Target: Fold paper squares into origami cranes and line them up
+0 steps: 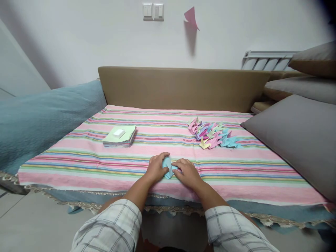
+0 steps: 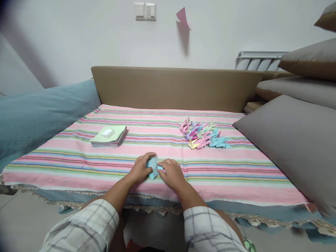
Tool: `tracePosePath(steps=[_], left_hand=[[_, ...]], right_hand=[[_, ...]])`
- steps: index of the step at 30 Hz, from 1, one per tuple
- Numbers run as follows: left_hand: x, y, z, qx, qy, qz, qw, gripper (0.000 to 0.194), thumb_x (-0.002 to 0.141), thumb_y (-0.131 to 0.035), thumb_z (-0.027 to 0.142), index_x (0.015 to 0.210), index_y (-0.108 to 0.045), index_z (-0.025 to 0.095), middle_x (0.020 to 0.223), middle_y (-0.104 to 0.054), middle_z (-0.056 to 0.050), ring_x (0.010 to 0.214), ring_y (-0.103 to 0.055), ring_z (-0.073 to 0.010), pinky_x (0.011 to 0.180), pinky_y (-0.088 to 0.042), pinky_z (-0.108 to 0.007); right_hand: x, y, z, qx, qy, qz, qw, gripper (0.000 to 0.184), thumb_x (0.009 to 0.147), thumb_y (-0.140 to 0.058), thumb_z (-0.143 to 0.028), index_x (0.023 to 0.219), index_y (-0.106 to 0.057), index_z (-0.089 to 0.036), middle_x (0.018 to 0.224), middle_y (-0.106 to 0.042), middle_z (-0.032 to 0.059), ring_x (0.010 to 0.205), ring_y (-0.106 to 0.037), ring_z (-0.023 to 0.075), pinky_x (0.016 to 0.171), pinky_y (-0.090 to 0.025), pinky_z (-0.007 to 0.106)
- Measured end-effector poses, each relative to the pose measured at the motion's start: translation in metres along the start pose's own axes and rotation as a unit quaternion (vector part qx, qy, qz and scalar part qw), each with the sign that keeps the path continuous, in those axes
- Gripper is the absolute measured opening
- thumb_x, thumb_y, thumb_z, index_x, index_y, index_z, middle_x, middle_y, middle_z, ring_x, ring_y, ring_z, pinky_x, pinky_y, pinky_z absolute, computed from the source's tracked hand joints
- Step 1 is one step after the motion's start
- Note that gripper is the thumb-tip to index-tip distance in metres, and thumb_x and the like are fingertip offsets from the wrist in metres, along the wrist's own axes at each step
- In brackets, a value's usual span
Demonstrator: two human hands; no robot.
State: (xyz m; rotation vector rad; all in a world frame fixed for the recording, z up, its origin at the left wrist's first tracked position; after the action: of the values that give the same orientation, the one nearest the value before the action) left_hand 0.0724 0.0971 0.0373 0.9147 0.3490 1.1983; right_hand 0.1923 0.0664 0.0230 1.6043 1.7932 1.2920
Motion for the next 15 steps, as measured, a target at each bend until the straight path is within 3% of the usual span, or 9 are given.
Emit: tracePosePath(steps=[3,9,15], left_hand=[[0.0010,0.0009,0.0001,-0.011,0.000,0.014,1.000,0.063,0.064,-0.052,0.006,0.124,-0.049,0.024,0.124,-0.059,-0.003,0.113,-0.053,-0.0212,0.102,-0.034,-0.040],[0.0027,0.0045,-0.0067,-0.033,0.024,0.053,0.998,0.052,0.070,-0.057,0.013,0.121,-0.054,0.023,0.121,-0.062,-0.004,0.109,-0.057,-0.0215,0.099,-0.040,-0.038],[0.0036,0.0011,-0.0094,-0.067,0.018,0.036,0.997,0.056,0.071,-0.056,0.012,0.126,-0.048,0.022,0.116,-0.065,-0.004,0.109,-0.058,-0.0192,0.096,-0.042,-0.036]], right_hand=[[0.0002,-0.0003,0.0002,0.001,0.001,-0.003,1.000,0.029,0.082,-0.056,-0.029,0.110,-0.064,-0.025,0.104,-0.062,0.0054,0.098,-0.052,0.0211,0.086,-0.037,0.035],[-0.0003,0.0006,-0.0010,0.004,0.000,0.002,1.000,0.027,0.082,-0.056,-0.029,0.108,-0.064,-0.024,0.106,-0.062,0.0052,0.098,-0.052,0.0209,0.086,-0.037,0.035],[-0.0024,-0.0001,-0.0056,-0.004,0.009,0.009,1.000,0.026,0.083,-0.057,-0.030,0.107,-0.064,-0.025,0.104,-0.062,0.0036,0.099,-0.051,0.0204,0.085,-0.036,0.034]])
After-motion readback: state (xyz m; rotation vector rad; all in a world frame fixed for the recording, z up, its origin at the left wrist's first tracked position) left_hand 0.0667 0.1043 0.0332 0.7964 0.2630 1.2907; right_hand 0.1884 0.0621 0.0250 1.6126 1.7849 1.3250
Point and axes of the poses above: each hand's wrist, its own x-axis towards the middle knuckle, its own y-axis out of the back of the hand, z = x × y, the point moved 9 cm from there along x, towards the middle knuckle
